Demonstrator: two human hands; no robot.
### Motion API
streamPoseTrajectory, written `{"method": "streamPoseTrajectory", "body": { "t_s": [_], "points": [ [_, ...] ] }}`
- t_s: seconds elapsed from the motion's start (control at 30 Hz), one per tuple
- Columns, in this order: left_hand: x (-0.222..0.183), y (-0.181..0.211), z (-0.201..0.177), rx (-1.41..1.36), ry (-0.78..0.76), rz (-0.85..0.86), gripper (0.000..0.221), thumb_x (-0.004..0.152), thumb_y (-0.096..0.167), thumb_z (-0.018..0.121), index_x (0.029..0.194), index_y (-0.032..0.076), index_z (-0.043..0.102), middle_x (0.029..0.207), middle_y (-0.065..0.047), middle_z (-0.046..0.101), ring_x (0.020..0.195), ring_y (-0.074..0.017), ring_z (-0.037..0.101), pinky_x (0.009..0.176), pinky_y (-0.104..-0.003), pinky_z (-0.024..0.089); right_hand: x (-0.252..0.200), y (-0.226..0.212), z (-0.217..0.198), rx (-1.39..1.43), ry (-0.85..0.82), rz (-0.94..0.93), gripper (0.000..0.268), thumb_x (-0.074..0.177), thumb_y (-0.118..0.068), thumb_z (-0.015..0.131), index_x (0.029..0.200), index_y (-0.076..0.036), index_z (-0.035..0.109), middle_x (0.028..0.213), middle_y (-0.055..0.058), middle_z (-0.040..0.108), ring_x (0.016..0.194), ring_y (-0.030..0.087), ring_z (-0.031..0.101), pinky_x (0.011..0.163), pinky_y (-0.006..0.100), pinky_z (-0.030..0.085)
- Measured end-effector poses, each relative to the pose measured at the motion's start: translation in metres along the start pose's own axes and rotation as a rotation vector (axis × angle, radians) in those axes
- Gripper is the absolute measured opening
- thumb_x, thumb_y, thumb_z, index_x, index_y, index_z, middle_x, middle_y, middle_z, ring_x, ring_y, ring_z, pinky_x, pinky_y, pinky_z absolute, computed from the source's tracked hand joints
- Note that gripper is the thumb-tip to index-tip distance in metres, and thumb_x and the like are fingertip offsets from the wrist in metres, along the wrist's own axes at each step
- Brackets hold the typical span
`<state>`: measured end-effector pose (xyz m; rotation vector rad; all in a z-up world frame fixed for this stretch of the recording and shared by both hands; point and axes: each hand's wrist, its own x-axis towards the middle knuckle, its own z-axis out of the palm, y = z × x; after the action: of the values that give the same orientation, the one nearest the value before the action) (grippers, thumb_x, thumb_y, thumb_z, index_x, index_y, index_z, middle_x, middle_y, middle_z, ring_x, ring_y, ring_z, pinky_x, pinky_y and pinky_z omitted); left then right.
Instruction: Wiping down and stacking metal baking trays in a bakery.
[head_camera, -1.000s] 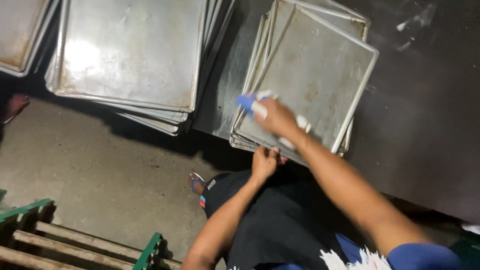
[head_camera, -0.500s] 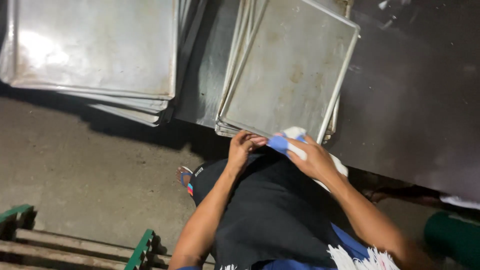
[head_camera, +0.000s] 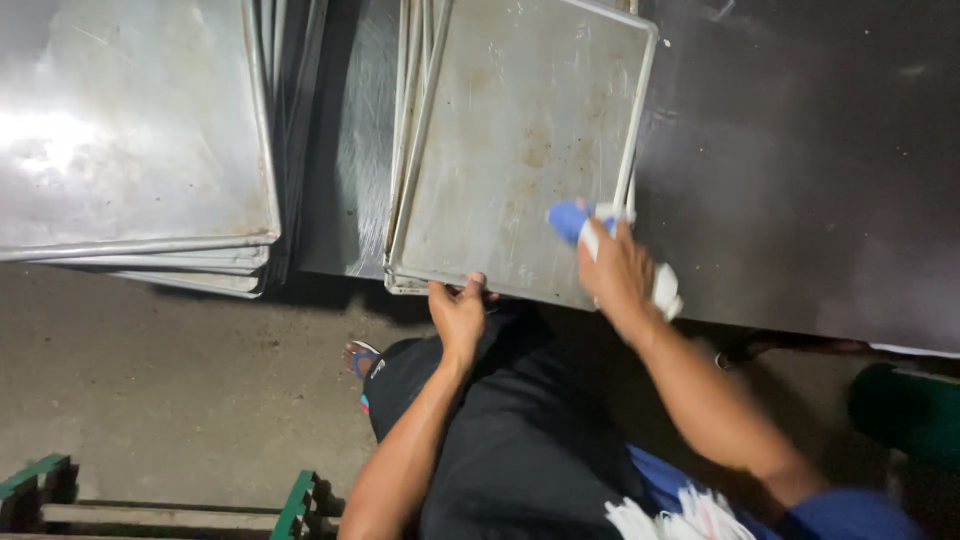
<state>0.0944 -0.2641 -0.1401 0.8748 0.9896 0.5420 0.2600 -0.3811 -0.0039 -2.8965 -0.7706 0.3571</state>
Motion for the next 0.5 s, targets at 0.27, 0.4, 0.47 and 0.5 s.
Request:
{"method": "streamPoseTrajectory", "body": {
  "t_s": [0.27, 0.4, 0.47, 0.5],
  "points": [
    [-0.008, 0.029, 0.008, 0.114, 0.081, -0.166, 0.031, 0.093, 0.007, 0.070, 0.114, -0.007, 0.052, 0.085, -0.015, 0.064, 0.062, -0.0232, 0.070, 0.055, -0.034, 0.060, 0.262, 0.090, 0.026, -0.272, 0.256, -0.030, 0.037, 0.098, -0.034, 0.067, 0.126, -0.009, 0.068, 0.117, 0.027, 0.062, 0.095, 0.043, 0.069, 0.076, 0.054, 0.055],
    [-0.007, 0.026, 0.007, 0.120, 0.068, -0.086, 0.032, 0.093, 0.007, 0.070, 0.116, -0.007, 0.053, 0.087, -0.013, 0.065, 0.063, -0.0233, 0.070, 0.056, -0.034, 0.062, 0.349, 0.130, 0.026, -0.160, 0.289, -0.005, 0.037, 0.106, -0.035, 0.068, 0.131, -0.008, 0.067, 0.127, 0.024, 0.062, 0.108, 0.041, 0.067, 0.089, 0.053, 0.053],
    [-0.005, 0.023, 0.002, 0.115, 0.026, -0.074, 0.033, 0.092, 0.008, 0.070, 0.118, -0.005, 0.054, 0.089, -0.014, 0.067, 0.066, -0.0217, 0.071, 0.057, -0.035, 0.064, 0.348, 0.120, 0.012, -0.241, 0.365, -0.097, 0.044, 0.103, -0.030, 0.068, 0.143, -0.010, 0.063, 0.133, 0.028, 0.055, 0.110, 0.044, 0.062, 0.089, 0.058, 0.045],
    [-0.006, 0.026, 0.003, 0.119, 0.025, -0.068, 0.033, 0.092, 0.008, 0.070, 0.118, -0.005, 0.054, 0.089, -0.014, 0.067, 0.066, -0.0217, 0.071, 0.057, -0.035, 0.064, 0.330, 0.111, 0.021, -0.235, 0.369, -0.095, 0.044, 0.103, -0.030, 0.068, 0.143, -0.010, 0.063, 0.133, 0.028, 0.055, 0.110, 0.044, 0.062, 0.089, 0.058, 0.045]
  ]
}}
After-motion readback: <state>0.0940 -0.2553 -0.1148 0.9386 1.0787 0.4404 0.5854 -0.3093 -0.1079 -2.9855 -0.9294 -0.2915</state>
